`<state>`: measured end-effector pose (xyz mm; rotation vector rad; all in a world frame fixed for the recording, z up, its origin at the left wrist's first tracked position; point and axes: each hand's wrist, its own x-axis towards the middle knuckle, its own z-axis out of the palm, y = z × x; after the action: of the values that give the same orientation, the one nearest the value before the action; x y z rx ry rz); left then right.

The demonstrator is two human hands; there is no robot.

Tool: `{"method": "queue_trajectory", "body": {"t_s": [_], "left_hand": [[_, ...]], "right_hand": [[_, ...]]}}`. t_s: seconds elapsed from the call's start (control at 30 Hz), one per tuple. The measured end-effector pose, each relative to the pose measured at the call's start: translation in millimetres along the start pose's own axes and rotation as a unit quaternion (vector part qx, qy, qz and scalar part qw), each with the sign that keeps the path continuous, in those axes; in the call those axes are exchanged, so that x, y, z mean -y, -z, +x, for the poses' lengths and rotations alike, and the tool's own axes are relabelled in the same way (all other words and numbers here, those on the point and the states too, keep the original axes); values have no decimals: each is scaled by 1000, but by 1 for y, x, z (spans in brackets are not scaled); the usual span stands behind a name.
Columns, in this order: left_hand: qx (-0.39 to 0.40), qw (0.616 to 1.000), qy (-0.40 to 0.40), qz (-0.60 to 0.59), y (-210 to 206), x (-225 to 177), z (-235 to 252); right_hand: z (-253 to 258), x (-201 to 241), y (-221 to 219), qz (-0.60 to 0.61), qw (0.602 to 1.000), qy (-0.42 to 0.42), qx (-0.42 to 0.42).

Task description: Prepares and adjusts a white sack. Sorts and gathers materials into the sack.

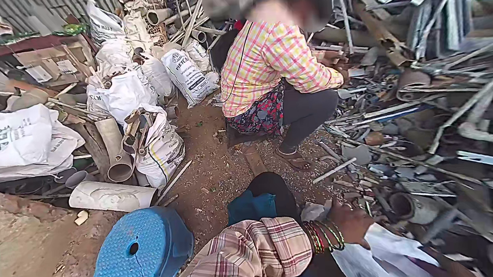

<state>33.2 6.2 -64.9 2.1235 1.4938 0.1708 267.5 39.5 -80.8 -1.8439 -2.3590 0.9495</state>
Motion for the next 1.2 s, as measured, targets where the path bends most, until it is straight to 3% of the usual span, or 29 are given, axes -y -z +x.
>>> {"method": "queue_trajectory", "body": {"t_s": [0.2, 0.33, 0.43, 0.6, 0.77, 0.9, 1.03, 1.1, 1.2], "left_hand": [[-10, 998, 69, -13, 10, -1, -2], [-111, 974, 181, -85, 11, -9, -5], [-135, 952, 228, -155, 7, -11, -6], [-163, 947, 181, -209, -5, -31, -17], [-133, 944, 183, -239, 8, -40, 5], [-131, 963, 177, -153, 49, -28, 48], [-77, 983, 124, -109, 61, -17, 71], [-99, 976, 114, -160, 64, -12, 76], [-204, 952, 74, -214, 82, -3, 81]], "right_hand": [[-2, 5, 5, 28, 998, -47, -44], [2, 11, 6, 40, 988, -97, -110], [-2, 24, 8, 54, 977, -141, -149], [-4, 39, 10, 90, 958, -199, -188], [-10, 56, 21, 166, 936, -166, -264], [-10, 55, 19, 230, 915, -123, -309], [-6, 38, 15, 192, 924, -112, -311], [-3, 19, 22, 183, 916, -162, -318], [-5, -35, 37, 196, 878, -292, -325]]}}
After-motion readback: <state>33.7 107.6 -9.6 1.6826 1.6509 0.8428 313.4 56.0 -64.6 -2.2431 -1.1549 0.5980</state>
